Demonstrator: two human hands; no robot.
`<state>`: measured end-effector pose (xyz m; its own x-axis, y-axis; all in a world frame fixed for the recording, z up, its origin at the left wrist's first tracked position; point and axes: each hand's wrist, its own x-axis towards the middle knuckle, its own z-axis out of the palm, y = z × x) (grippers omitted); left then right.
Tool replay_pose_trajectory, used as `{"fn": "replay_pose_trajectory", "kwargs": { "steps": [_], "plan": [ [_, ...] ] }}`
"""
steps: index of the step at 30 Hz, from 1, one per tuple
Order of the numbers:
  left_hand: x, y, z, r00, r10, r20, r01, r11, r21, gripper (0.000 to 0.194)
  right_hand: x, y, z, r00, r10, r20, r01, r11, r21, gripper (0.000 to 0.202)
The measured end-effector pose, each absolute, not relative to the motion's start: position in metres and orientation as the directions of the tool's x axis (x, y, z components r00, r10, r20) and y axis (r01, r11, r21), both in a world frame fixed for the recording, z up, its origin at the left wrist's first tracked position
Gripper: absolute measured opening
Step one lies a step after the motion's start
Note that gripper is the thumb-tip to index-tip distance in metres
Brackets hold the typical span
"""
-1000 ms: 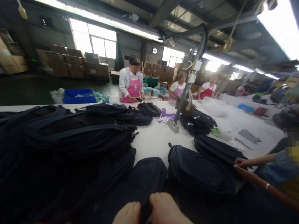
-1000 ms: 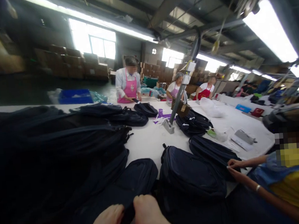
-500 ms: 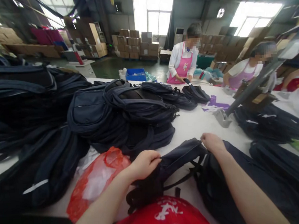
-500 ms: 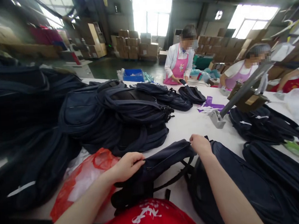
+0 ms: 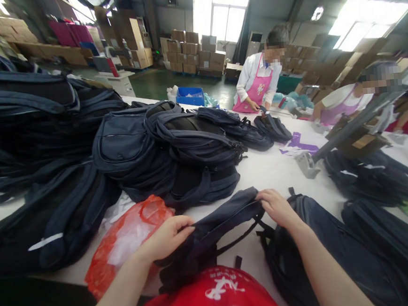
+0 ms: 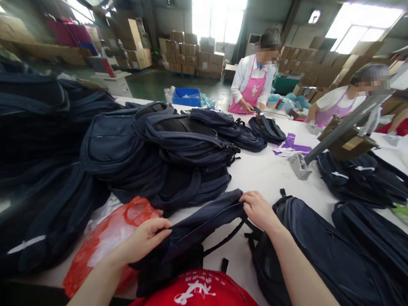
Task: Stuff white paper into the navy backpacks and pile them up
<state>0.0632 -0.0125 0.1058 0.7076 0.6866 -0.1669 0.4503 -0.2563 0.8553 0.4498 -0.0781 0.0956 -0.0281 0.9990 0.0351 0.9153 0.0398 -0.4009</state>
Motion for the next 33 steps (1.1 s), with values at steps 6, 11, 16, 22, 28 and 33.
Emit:
{"fn": "replay_pose_trajectory", "kwargs": {
  "steps": [6, 11, 16, 22, 28, 33],
  "plan": [
    [0.046, -0.013, 0.124, 0.721, 0.649, -0.244, 0.524, -0.280, 0.805, 0.029, 0.420, -0.098, 0.086, -0.001, 0.969, 0.248, 0.832, 0.139, -0.537, 0.027],
    [0.064, -0.020, 0.152, 0.734, 0.636, -0.240, 0.546, -0.342, 0.765, 0.041, 0.379, -0.119, 0.085, 0.105, 0.878, 0.467, 0.823, 0.186, -0.536, 0.037],
    [0.104, -0.053, 0.177, 0.712, 0.680, -0.174, 0.622, -0.496, 0.607, 0.049, 0.338, -0.133, 0.137, -0.041, 0.687, 0.726, 0.805, 0.453, -0.383, 0.024],
    [0.134, -0.066, 0.169, 0.717, 0.693, -0.068, 0.591, -0.554, 0.587, 0.047, 0.312, -0.141, 0.177, -0.215, 0.630, 0.746, 0.747, 0.598, -0.289, 0.019],
    [0.128, -0.034, 0.147, 0.700, 0.714, 0.005, 0.577, -0.570, 0.585, 0.027, 0.311, -0.148, 0.176, -0.348, 0.649, 0.677, 0.725, 0.644, -0.244, 0.019],
    [0.104, -0.004, 0.142, 0.570, 0.820, 0.050, 0.672, -0.500, 0.546, 0.027, 0.313, -0.162, 0.170, -0.451, 0.653, 0.608, 0.727, 0.664, -0.173, 0.017]
  ]
}}
